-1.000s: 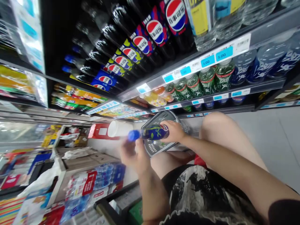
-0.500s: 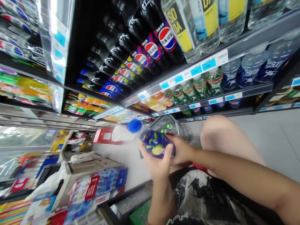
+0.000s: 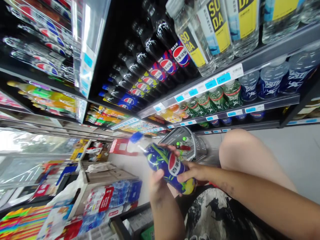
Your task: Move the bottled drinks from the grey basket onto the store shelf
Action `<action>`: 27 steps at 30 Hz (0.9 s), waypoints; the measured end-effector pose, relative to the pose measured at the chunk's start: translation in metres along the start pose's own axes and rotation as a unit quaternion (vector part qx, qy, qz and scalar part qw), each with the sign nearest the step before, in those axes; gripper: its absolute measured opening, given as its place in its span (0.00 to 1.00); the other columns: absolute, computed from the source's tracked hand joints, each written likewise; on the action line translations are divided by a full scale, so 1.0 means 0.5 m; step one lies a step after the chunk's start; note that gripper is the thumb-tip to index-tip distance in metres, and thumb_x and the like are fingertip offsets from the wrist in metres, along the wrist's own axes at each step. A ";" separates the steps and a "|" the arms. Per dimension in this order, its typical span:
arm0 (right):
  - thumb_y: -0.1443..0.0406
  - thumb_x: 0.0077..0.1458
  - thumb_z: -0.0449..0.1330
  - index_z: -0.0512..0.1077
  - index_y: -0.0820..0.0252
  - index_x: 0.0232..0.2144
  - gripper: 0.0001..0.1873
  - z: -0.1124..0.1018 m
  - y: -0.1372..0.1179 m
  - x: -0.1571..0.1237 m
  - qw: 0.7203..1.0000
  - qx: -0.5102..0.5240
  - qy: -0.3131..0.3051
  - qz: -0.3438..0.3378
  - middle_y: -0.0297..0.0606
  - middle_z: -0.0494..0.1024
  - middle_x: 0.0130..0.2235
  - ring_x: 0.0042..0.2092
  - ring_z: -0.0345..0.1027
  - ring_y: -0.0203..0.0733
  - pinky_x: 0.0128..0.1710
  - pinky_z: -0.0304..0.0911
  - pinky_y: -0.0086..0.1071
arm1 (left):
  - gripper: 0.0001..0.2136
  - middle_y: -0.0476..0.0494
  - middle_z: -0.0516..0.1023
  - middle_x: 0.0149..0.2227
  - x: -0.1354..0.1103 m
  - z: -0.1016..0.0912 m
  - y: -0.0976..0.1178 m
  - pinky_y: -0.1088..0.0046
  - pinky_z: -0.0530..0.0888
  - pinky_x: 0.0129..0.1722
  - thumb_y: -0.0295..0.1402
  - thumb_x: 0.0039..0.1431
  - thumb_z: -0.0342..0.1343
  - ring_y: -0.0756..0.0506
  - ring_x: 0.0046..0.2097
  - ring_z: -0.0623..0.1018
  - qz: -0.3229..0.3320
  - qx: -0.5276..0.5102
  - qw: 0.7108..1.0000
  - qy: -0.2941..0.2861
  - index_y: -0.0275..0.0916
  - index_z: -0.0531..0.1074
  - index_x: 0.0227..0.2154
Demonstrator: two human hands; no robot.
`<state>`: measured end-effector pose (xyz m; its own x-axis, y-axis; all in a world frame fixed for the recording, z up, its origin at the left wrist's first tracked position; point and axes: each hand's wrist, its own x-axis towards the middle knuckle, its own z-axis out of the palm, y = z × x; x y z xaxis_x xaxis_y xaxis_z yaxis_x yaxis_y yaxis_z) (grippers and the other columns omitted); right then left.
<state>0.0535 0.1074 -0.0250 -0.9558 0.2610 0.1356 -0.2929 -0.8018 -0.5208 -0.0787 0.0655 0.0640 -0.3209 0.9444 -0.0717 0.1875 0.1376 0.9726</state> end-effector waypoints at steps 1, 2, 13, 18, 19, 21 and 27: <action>0.46 0.40 0.74 0.74 0.63 0.45 0.36 0.003 0.006 0.004 0.998 -0.022 0.044 -0.026 0.38 0.80 0.35 0.35 0.76 0.42 0.40 0.72 0.34 | 0.36 0.37 0.78 0.45 0.003 0.001 0.004 0.59 0.80 0.45 0.59 0.45 0.65 0.35 0.47 0.80 -0.007 0.000 1.000 -0.007 0.42 0.72 0.52; 0.48 0.39 0.75 0.75 0.62 0.45 0.35 0.004 0.007 0.007 0.991 -0.071 0.101 -0.060 0.38 0.81 0.37 0.37 0.76 0.43 0.41 0.71 0.34 | 0.34 0.38 0.78 0.46 0.006 0.004 0.009 0.59 0.79 0.49 0.54 0.46 0.68 0.36 0.48 0.80 -0.010 -0.012 1.000 -0.002 0.42 0.70 0.53; 0.48 0.40 0.75 0.76 0.60 0.45 0.34 -0.016 0.008 0.008 0.859 -0.389 0.318 -0.094 0.38 0.82 0.40 0.40 0.76 0.49 0.40 0.69 0.36 | 0.22 0.41 0.80 0.36 0.053 0.039 0.012 0.66 0.78 0.40 0.42 0.41 0.71 0.43 0.36 0.80 -0.035 0.128 0.982 0.136 0.36 0.72 0.37; 0.51 0.42 0.74 0.76 0.61 0.44 0.29 -0.024 0.028 -0.001 0.837 -0.417 0.329 -0.133 0.39 0.82 0.39 0.38 0.76 0.48 0.41 0.69 0.37 | 0.22 0.42 0.81 0.37 0.048 0.047 0.005 0.68 0.78 0.39 0.40 0.43 0.70 0.43 0.36 0.81 -0.019 0.136 0.985 0.101 0.37 0.72 0.40; 0.52 0.43 0.73 0.75 0.61 0.44 0.28 -0.025 0.029 -0.002 0.832 -0.421 0.334 -0.137 0.39 0.82 0.39 0.39 0.77 0.48 0.41 0.69 0.37 | 0.22 0.42 0.81 0.37 0.047 0.048 0.004 0.69 0.78 0.40 0.40 0.43 0.70 0.43 0.37 0.81 -0.017 0.140 0.986 0.094 0.37 0.72 0.40; 0.52 0.45 0.72 0.75 0.61 0.44 0.27 -0.026 0.031 -0.004 0.824 -0.429 0.346 -0.131 0.40 0.82 0.39 0.39 0.77 0.50 0.41 0.70 0.38 | 0.22 0.42 0.81 0.37 0.046 0.049 0.003 0.69 0.77 0.40 0.40 0.43 0.69 0.43 0.37 0.81 -0.019 0.155 0.984 0.088 0.37 0.72 0.40; 0.48 0.46 0.71 0.75 0.61 0.48 0.32 -0.027 0.038 -0.002 0.810 -0.446 0.366 -0.104 0.44 0.83 0.41 0.42 0.78 0.55 0.43 0.71 0.42 | 0.22 0.42 0.81 0.36 0.055 0.044 -0.002 0.69 0.76 0.40 0.41 0.43 0.69 0.43 0.36 0.80 -0.035 0.168 0.981 0.093 0.36 0.73 0.39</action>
<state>0.0490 0.0991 -0.0465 -0.5209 0.8510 -0.0674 0.0021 -0.0776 -0.9970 -0.0671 0.0977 0.0563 -0.5020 0.8626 -0.0626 0.4449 0.3196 0.8366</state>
